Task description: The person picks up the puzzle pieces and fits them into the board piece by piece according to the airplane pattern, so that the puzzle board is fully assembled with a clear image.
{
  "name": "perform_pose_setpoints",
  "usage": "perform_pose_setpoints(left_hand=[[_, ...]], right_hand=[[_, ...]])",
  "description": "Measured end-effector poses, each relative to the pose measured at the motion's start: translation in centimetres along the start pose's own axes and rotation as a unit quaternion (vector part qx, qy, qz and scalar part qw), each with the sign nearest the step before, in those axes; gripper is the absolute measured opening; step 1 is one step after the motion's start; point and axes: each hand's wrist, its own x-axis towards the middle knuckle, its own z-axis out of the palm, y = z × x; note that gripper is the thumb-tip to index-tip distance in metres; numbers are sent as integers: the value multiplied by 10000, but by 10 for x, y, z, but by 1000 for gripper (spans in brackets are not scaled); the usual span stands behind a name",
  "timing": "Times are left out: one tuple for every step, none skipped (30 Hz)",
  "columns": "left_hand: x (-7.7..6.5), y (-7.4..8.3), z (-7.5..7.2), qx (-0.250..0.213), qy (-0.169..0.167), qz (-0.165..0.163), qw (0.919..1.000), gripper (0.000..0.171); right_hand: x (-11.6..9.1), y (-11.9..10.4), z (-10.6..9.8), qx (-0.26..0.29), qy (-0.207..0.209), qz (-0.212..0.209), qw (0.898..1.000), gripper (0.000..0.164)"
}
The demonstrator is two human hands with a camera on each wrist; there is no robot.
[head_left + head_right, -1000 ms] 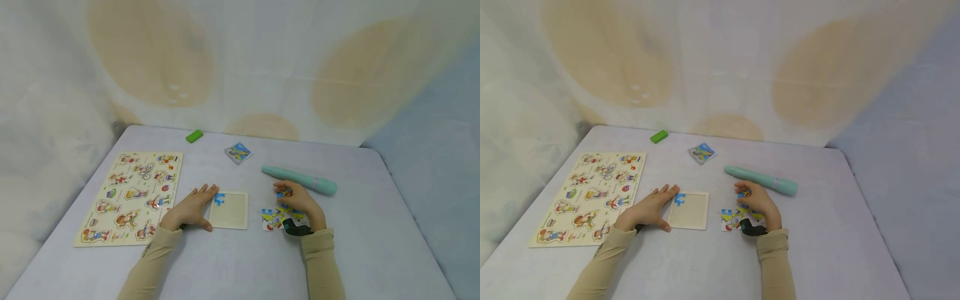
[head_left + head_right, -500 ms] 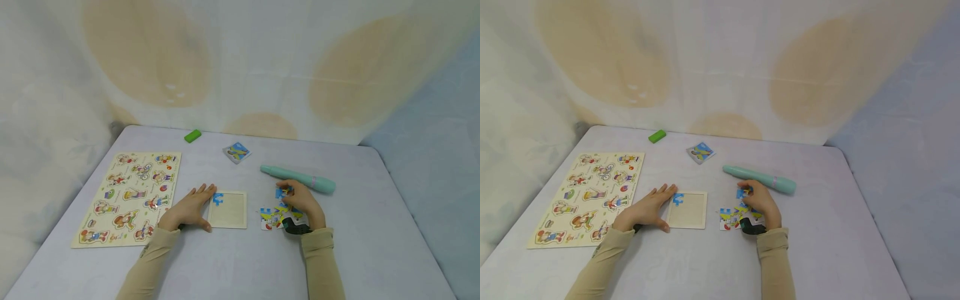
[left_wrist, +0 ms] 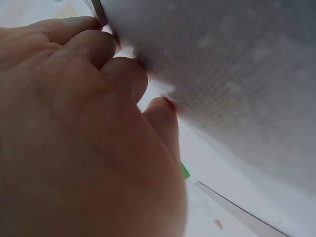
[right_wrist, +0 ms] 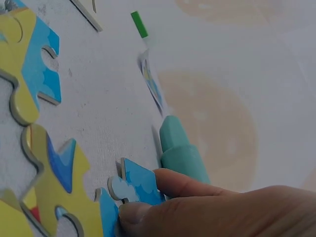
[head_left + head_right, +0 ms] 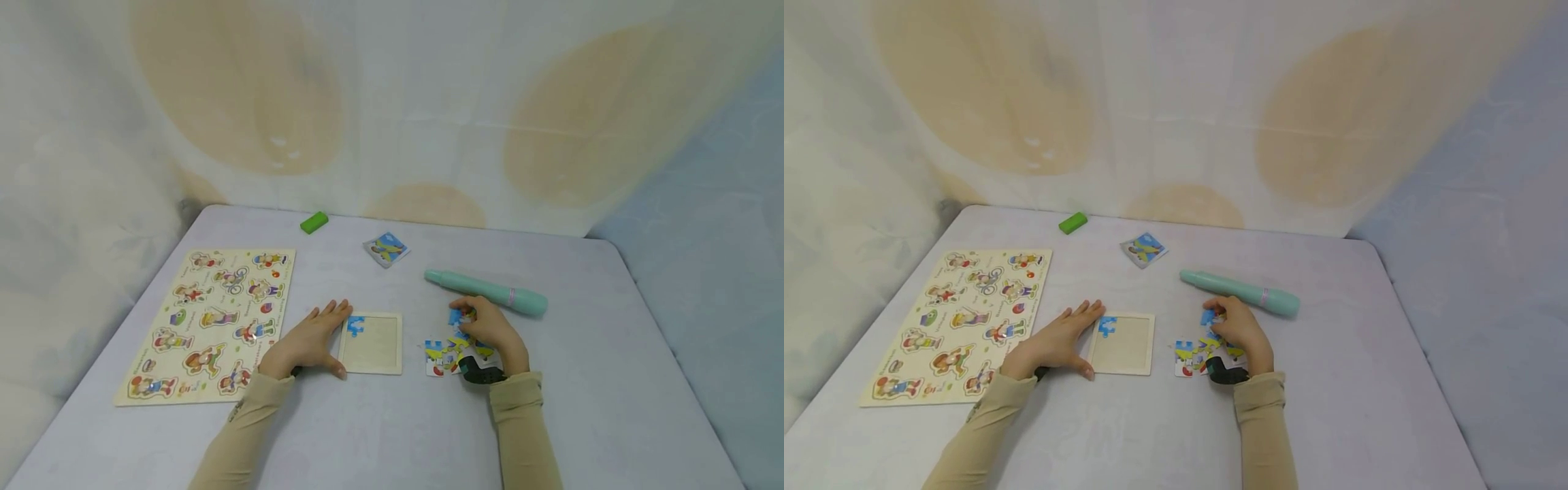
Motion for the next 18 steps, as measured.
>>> perform_pose_setpoints(left_hand=[[0,0,0,-8,1,2,10000,122],[0,0,0,-7,1,2,10000,122],[0,0,0,-3,6,7,10000,122],[0,0,0,-1,9,2,10000,122],[0,0,0,3,12,2,10000,121],[0,0,1,2,17,-4,10000,121],[0,0,1,-5,22,-7,10000,121],[0,0,1,-8,24,-13,10000,121],[0,0,1,-9,26,-16,10000,121],[0,0,1,-12,20,-23,10000,121],[1,0,2,-19,15,-27,10000,121],[1,0,2,-26,12,-33,10000,121],[1,0,2,-32,5,-33,10000,121],[0,0,2,-45,12,-24,10000,121],[0,0,2,-55,21,-10,10000,120],[0,0,2,-58,34,8,10000,121],[0,0,2,-60,52,29,10000,121],[-1,0,2,-58,69,48,9999,121]], right_hand=[[0,0,0,-6,6,19,10000,39],[0,-1,0,-21,14,33,10000,39],[1,-1,1,-48,18,25,10000,39],[1,-2,2,-62,26,26,10000,38],[1,-3,2,-84,63,37,9999,38],[1,-4,3,-101,119,43,9999,38],[2,-5,4,-109,165,30,9998,38],[2,-6,5,-95,216,42,9997,38],[2,-7,6,-73,263,51,9996,38],[3,-8,8,-23,315,80,9995,37],[3,-10,9,24,387,88,9992,35],[3,-11,10,105,450,98,9989,34],[3,-12,11,172,511,110,9985,31],[4,-13,12,262,584,148,9978,28],[4,-14,12,344,630,156,9973,25],[5,-15,13,433,690,163,9965,22],[5,-16,14,514,750,161,9957,21],[6,-17,14,592,787,172,9950,20]])
